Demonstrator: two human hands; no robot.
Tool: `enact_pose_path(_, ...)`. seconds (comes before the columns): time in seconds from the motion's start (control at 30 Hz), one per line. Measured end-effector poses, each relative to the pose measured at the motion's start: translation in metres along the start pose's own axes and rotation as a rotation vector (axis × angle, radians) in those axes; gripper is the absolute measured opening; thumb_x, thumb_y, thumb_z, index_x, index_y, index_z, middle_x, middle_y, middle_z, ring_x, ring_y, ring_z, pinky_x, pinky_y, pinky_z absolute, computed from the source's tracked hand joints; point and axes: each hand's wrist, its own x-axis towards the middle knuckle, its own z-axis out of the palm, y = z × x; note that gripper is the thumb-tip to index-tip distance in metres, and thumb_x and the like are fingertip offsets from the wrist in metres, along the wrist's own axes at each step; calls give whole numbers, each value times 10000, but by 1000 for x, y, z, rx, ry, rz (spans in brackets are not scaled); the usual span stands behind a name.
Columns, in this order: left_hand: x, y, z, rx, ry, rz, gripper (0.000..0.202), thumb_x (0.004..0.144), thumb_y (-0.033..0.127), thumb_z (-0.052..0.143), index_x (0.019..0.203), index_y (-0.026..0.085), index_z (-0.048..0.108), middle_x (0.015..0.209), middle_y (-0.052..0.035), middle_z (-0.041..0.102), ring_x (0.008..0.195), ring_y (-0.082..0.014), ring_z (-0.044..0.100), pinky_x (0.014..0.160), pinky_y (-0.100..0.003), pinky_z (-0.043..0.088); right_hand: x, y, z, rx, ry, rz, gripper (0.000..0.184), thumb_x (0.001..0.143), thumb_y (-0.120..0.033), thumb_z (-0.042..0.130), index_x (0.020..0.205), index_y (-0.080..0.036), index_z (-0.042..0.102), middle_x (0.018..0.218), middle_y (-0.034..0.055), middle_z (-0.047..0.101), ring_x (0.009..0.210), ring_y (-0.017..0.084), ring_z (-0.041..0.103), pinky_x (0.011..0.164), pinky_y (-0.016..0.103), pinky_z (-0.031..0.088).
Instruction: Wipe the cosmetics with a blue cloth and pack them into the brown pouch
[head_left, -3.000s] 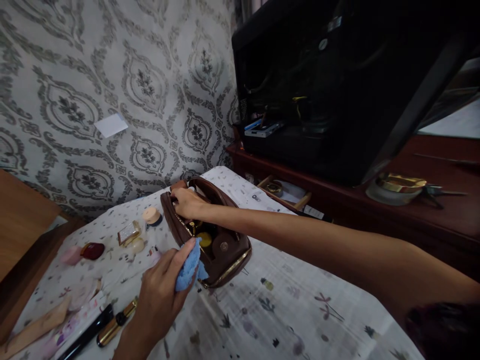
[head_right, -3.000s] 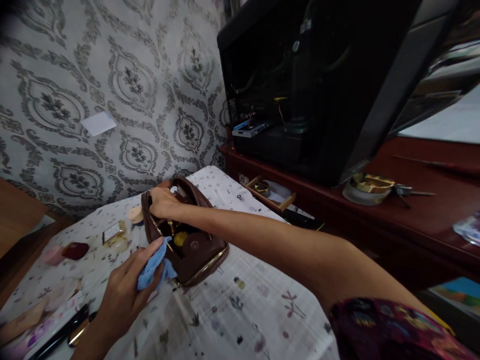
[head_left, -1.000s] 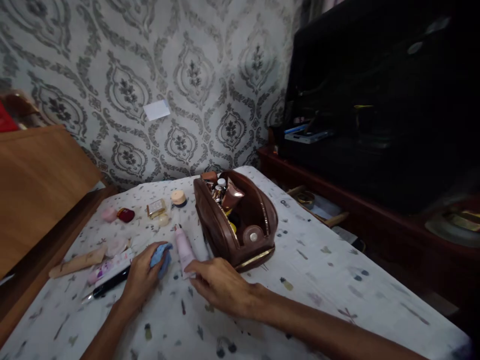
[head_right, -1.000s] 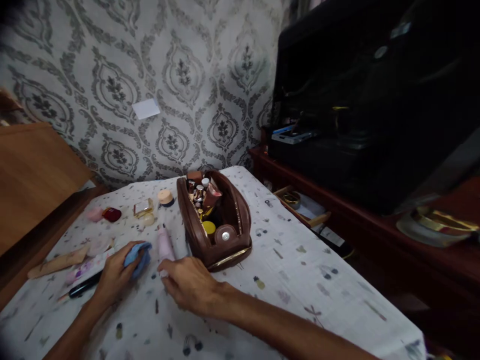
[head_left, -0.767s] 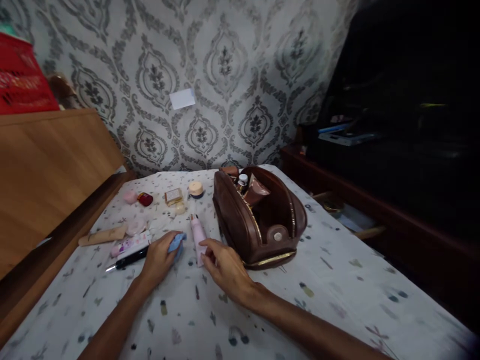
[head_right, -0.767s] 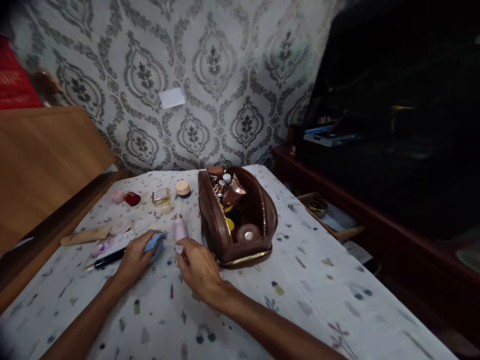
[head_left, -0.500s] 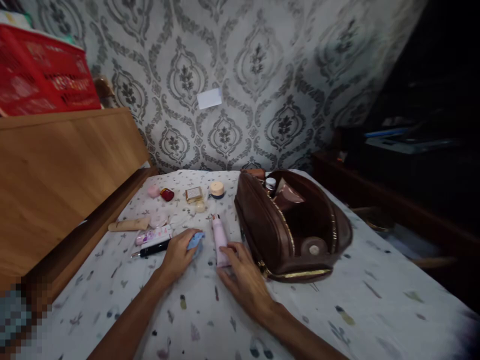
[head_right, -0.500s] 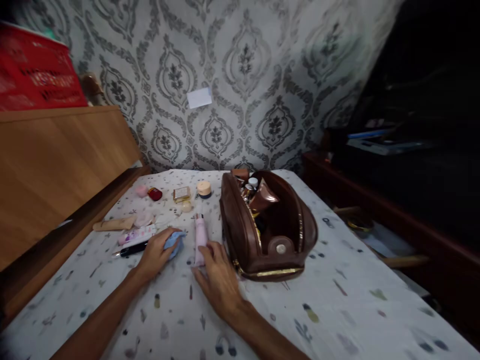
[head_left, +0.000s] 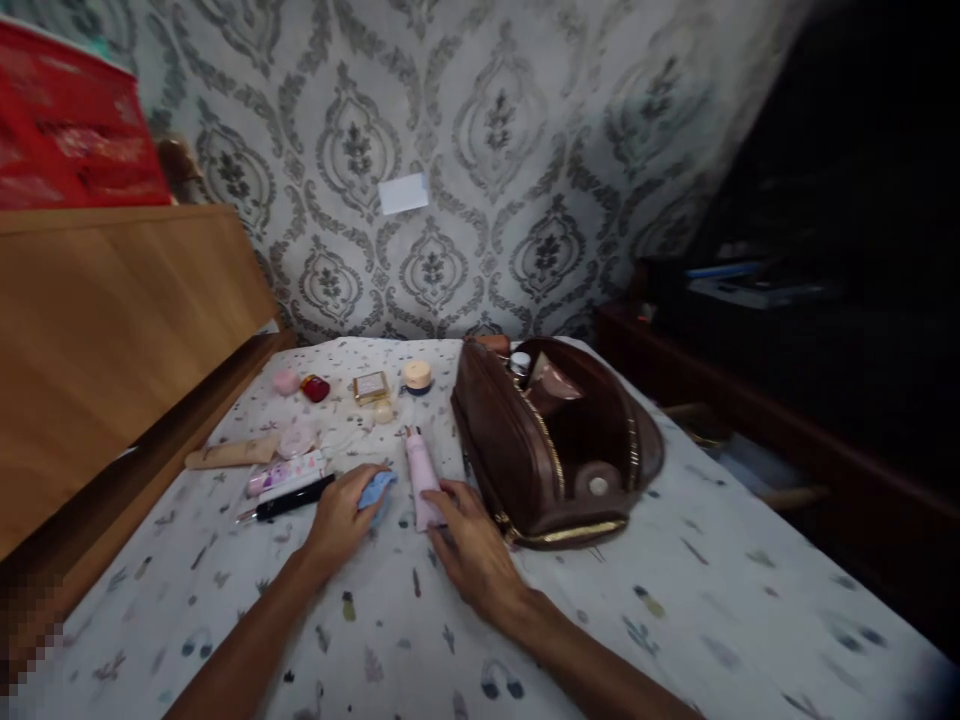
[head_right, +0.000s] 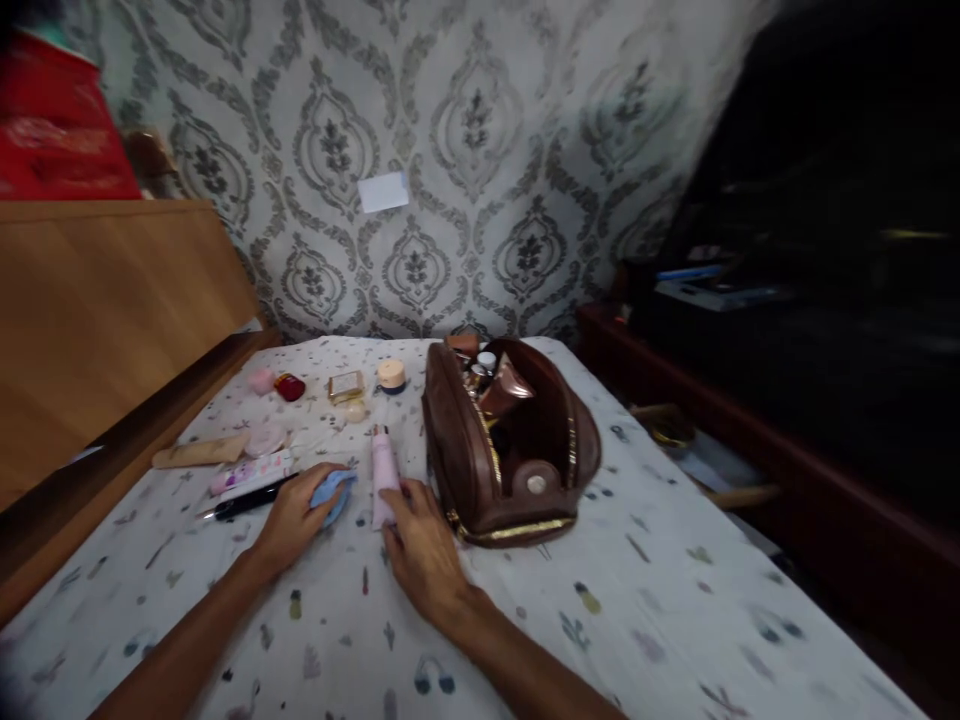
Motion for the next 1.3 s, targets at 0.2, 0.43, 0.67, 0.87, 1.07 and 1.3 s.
enact_pose_path(0.2,0,-8,6,39,27,14,322,943,450,491,1073,229,685,1056,-56,760,974,-245,710,866,-354,548,-2,-7,-8,-59,-51,10,380,878,-97,611,1236,-221,645,1349,122,517,1231,266,511,1060,437,463)
enact_pose_path(0.43,1,-7,8,91,39,76,320,946,468,498,1054,239,693,1005,-38,770,909,-230,727,818,-343,577,-5,-9,-11,-149,-82,-22,328,941,-187,580,1252,-243,670,1383,128,520,1239,288,499,1049,463,455)
enact_pose_path(0.67,2,-10,10,100,30,87,316,940,463,504,1047,237,698,1010,-50,770,933,-241,724,831,-352,571,-4,-7,-13,-121,-66,-50,296,926,-166,583,1195,-220,695,1426,132,507,1251,292,505,1048,447,461)
enact_pose_path(0.87,9,6,3,32,49,-45,311,929,440,488,994,209,685,931,-49,753,849,-226,702,786,-332,552,-4,-4,-10,-79,-39,-46,309,883,-101,615,1154,-222,702,1414,119,520,1260,282,513,1059,447,464)
enact_pose_path(1.07,66,-15,-17,271,-37,-106,344,956,353,381,1111,173,631,954,-54,730,865,-222,683,799,-324,539,-4,-4,-12,-36,-66,-30,344,859,-73,625,1168,-201,704,1460,146,485,1295,304,510,1079,464,462)
enact_pose_path(1.3,159,-72,-19,471,-136,-203,773,791,106,565,1518,175,313,1531,-162,425,1395,-309,435,1080,-434,429,-5,4,-7,-16,-21,-69,428,858,-37,549,1237,-198,667,1482,161,461,1355,295,478,1102,482,457)
